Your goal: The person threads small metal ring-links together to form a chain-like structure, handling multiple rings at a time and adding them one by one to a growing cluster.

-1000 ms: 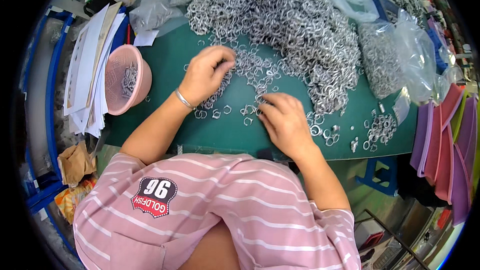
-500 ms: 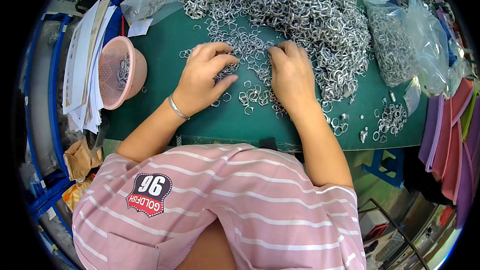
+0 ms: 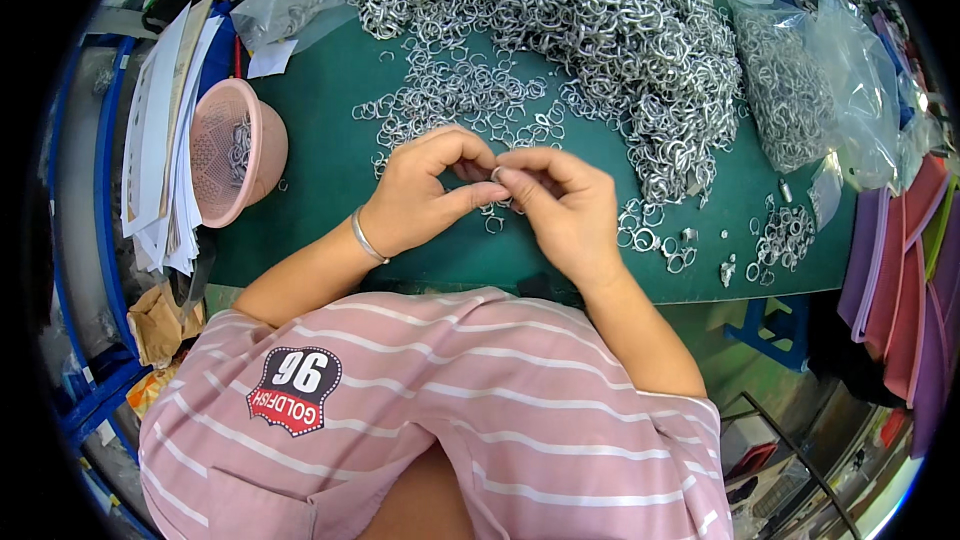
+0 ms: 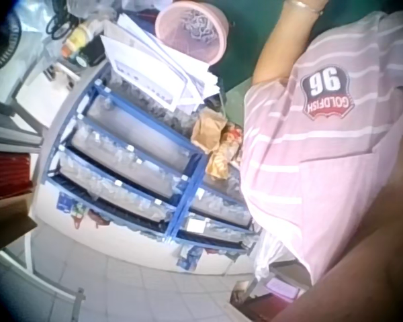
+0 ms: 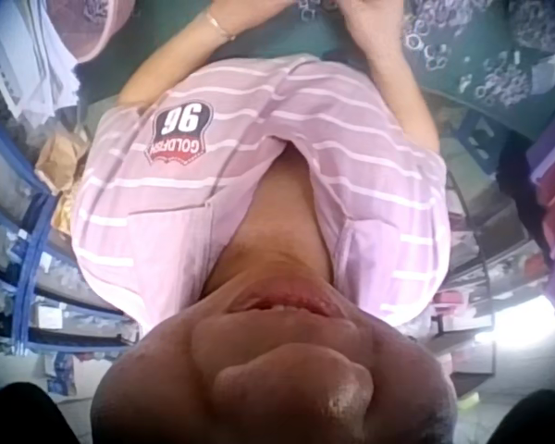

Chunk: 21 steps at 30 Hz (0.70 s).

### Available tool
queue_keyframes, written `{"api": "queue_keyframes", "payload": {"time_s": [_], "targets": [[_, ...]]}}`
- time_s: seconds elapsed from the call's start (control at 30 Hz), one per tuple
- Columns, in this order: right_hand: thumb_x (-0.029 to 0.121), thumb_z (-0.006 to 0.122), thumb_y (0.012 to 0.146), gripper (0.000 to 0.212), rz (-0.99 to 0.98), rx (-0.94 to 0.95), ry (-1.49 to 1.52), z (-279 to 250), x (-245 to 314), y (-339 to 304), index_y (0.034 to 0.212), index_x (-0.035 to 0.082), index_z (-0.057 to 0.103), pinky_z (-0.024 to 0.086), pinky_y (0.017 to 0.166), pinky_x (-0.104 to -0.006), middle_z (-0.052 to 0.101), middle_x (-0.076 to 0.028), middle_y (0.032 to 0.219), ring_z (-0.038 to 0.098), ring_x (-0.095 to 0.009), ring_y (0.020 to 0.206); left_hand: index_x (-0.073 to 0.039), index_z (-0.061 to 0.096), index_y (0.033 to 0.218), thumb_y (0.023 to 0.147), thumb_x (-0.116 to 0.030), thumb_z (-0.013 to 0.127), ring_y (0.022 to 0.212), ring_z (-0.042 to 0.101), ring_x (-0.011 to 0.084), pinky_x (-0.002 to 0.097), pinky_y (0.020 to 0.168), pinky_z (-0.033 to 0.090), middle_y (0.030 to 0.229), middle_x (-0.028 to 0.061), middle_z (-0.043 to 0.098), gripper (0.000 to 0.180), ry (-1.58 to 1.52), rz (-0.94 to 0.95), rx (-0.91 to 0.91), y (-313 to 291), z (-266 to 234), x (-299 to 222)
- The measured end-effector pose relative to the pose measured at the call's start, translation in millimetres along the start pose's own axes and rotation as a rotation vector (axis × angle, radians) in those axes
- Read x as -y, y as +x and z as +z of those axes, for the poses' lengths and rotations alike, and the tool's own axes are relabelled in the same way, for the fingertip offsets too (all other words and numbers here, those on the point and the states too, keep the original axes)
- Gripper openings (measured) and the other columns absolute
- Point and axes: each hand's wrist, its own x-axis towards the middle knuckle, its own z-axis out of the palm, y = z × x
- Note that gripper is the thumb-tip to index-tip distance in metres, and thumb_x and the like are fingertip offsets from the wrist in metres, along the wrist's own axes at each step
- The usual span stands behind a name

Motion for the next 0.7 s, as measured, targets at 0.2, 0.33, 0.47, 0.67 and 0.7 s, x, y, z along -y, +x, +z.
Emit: {"api": "queue_keyframes", "payload": {"time_s": [0.2,0.33,0.47,0.67,0.7], "targets": [[0.0,0.064,0.079,0.014,-0.364,0.032,-0.512,-8,-2,6,0.092,0.002,0.067,0.049,0.063,-0.0266,0.064,-0.008,0.085,0.062,-0.019,0.074,0.0,0.063,0.084,0.075,0.001,0.068,0.075,0.062,0.0136,0.024,0.066,0.051,0.087,0.008,0.063,0.01,-0.077,-0.016,-0.076,-4,0,8],[0.004,0.066,0.074,0.011,-0.592,-0.11,-0.931,-6,-3,45,0.085,0.002,0.066,0.049,0.068,-0.0365,0.061,-0.012,0.085,0.059,-0.031,0.078,-0.001,0.064,0.092,0.076,0.004,0.066,0.076,0.063,0.0126,0.024,0.068,0.052,0.087,0.0078,0.064,0.017,0.062,0.018,-0.103,-4,-9,6],[0.01,0.069,0.071,0.013,-0.544,-0.136,-1.13,0,-4,59,0.079,0.003,0.063,0.048,0.069,-0.0404,0.058,-0.011,0.084,0.056,-0.03,0.081,-0.001,0.06,0.103,0.075,0.005,0.065,0.075,0.062,0.0118,0.0242,0.068,0.052,0.085,0.0073,0.065,0.029,-0.006,0.027,-0.193,-3,-5,1],[0.005,0.069,0.071,0.007,-0.627,-0.08,-0.985,0,-7,56,0.074,0.003,0.063,0.047,0.064,-0.0374,0.059,-0.01,0.072,0.057,-0.027,0.068,-0.002,0.055,0.109,0.073,0.006,0.065,0.075,0.062,0.0126,0.0245,0.068,0.052,0.085,0.0069,0.064,0.038,0.07,0.035,-0.213,-6,-7,3],[0.005,0.069,0.071,0.007,-0.55,-0.054,-0.849,1,-5,52,0.076,0.003,0.064,0.047,0.062,-0.0353,0.06,-0.009,0.074,0.058,-0.025,0.067,-0.002,0.056,0.108,0.073,0.006,0.065,0.075,0.062,0.0127,0.0247,0.068,0.051,0.085,0.0069,0.064,0.037,0.081,0.039,-0.218,-6,-7,2]]}}
